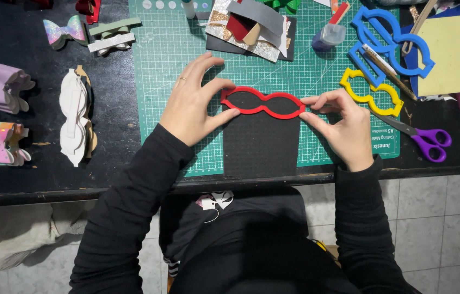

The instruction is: Cutting leather pieces with scissors and tracing patterns to create leather bows.

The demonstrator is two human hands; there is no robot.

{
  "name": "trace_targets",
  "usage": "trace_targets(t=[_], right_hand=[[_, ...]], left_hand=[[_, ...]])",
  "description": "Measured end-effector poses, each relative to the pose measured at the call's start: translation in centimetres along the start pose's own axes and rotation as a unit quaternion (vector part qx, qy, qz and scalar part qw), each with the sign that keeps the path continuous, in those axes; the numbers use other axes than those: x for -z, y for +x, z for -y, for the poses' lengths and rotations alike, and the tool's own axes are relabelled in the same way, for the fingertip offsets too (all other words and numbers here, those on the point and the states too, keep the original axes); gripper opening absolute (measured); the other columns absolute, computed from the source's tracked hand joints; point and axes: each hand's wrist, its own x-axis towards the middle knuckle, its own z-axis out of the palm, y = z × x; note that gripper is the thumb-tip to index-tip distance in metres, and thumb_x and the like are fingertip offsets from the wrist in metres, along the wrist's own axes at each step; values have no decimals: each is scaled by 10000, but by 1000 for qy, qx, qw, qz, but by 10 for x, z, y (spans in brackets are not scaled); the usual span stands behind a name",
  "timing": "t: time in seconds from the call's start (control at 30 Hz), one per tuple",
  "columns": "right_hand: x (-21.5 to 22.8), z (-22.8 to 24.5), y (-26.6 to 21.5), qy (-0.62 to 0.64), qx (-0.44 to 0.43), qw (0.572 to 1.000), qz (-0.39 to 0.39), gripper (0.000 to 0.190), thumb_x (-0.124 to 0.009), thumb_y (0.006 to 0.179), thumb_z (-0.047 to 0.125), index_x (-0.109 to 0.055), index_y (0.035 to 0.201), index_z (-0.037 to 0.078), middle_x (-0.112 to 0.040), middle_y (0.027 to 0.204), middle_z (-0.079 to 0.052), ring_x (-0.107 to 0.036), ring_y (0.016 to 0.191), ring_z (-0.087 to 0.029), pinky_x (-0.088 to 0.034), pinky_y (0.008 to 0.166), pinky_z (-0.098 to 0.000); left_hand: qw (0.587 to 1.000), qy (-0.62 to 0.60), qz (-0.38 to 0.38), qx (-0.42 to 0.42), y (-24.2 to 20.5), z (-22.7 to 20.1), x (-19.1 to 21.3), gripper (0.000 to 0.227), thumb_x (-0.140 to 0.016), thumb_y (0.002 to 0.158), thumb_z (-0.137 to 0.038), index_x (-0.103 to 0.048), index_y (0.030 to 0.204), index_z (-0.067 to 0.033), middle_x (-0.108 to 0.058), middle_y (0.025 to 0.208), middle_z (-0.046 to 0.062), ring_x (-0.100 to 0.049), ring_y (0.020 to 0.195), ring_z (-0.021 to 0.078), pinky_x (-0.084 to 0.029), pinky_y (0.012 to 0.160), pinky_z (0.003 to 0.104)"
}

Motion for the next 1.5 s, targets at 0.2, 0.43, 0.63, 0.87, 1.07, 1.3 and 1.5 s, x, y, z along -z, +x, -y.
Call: trace_targets(t=[0.2,0.43,0.63,0.87,1.07,1.3,1.5], right_hand=[[-1,0,0,-4,-8,1000,-2,296,-833,916,49,-553,999,-3,-779,1111,-129,-748,957,-147,-585,833,-265],[-1,-3,-1,-2,-4,1000,-4,299,-833,924,55,-551,1007,0,-778,1115,-125,-745,956,-144,-589,837,-264],[0,-1,-1,-10,-11,1000,-4,296,-836,921,60,-556,997,3,-783,1108,-120,-747,936,-138,-579,816,-263],[0,4,0,-29,2,1000,-5,291,-837,922,63,-560,992,6,-784,1099,-110,-759,934,-143,-585,813,-262],[1,4,0,-49,5,999,1,289,-832,926,76,-556,984,11,-788,1104,-101,-764,932,-139,-582,799,-259],[3,11,3,-76,22,997,1,292,-842,910,97,-604,1053,7,-779,1086,-78,-734,875,-142,-573,790,-267],[6,21,5,-121,51,991,19,295,-834,904,134,-727,1171,70,-739,1073,-74,-696,931,-197,-549,794,-311]], left_hand=[[1000,2,-5,-5,0,0,0,430,-879,845,-375,-691,1154,-142,-494,1468,173,-381,1476,425,-370,1183,570],[1000,2,-5,-9,0,-2,1,426,-878,839,-386,-699,1136,-138,-501,1461,178,-385,1475,432,-361,1190,574],[998,48,-7,-31,1,-5,5,393,-858,871,-428,-729,1101,-137,-515,1454,179,-384,1474,416,-323,1208,600],[994,95,-3,-56,5,-6,7,391,-844,887,-462,-764,1096,-141,-508,1514,150,-366,1511,386,-304,1236,615],[996,45,34,-65,15,3,1,456,-851,845,-477,-783,1191,-188,-426,1586,157,-286,1531,401,-280,1225,631],[996,38,49,-64,18,8,2,437,-871,819,-484,-802,1160,-220,-381,1621,158,-254,1546,401,-252,1233,647],[996,32,47,-62,20,13,0,432,-875,800,-513,-814,1137,-251,-383,1623,151,-235,1551,402,-221,1240,653]])
